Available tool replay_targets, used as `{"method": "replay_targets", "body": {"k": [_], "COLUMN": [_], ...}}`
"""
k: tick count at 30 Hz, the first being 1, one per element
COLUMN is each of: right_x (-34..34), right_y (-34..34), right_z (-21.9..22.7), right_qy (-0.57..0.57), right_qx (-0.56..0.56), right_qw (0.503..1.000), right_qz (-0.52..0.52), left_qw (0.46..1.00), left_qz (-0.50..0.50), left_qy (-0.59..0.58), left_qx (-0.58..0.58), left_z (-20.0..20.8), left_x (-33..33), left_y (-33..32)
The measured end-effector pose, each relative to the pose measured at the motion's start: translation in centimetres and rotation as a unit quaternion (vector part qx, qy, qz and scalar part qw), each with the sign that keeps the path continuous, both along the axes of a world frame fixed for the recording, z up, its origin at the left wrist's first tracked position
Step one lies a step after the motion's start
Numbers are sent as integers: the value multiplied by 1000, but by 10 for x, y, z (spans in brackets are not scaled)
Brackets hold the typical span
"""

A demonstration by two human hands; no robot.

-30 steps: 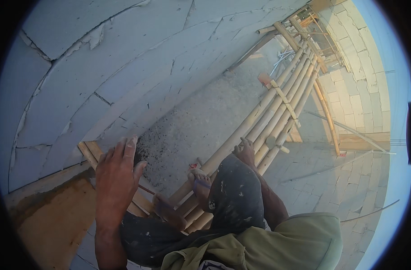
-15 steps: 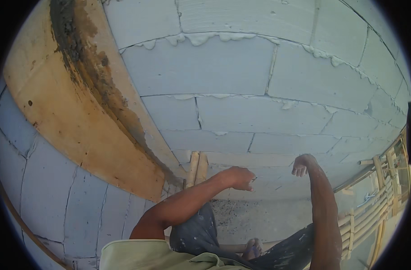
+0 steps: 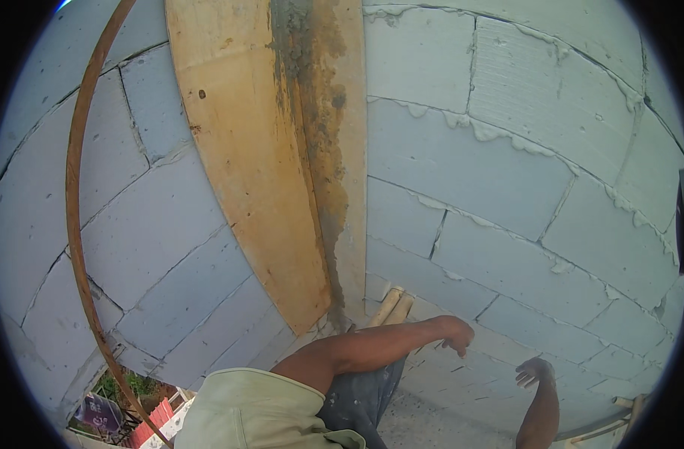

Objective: The person receives wire and nails from another worker below, ties the wire around a nail by hand, and drives the nail into a wooden board on top of a concrete wall using a hammer.

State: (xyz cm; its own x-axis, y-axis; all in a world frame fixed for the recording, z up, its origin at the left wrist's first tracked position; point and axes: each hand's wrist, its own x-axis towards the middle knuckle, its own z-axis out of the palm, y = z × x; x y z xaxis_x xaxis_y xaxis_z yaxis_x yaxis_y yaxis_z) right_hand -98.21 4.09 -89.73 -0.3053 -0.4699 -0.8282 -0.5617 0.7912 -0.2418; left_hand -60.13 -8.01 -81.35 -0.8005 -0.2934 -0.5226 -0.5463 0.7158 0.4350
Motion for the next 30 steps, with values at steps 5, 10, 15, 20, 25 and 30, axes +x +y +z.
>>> {"method": "replay_targets", "body": {"k": [5, 10, 15, 20, 25, 30], "right_x": [-18, -24, -26, -27, -23, 14], "right_y": [1, 3, -3, -10, -9, 2], "right_z": [-23, -28, -37, -34, -31, 14], "right_qy": [63, 48, 65, 62, 91, 112], "right_qx": [34, -49, -76, -86, -70, -43], "right_qw": [997, 998, 995, 994, 993, 993], "right_qz": [30, 7, 0, -14, 12, 9], "left_qw": [1000, 995, 995, 996, 997, 995], "left_qz": [15, 38, 67, 56, 54, 66], "left_qy": [-19, -29, -25, -24, -12, -17], "left_qx": [17, 92, 73, 68, 60, 78], "left_z": [6, 26, 32, 27, 16, 10], "left_x": [3, 10, 19, 18, 16, 24], "left_y": [-5, -1, 1, -2, -8, -12]}}
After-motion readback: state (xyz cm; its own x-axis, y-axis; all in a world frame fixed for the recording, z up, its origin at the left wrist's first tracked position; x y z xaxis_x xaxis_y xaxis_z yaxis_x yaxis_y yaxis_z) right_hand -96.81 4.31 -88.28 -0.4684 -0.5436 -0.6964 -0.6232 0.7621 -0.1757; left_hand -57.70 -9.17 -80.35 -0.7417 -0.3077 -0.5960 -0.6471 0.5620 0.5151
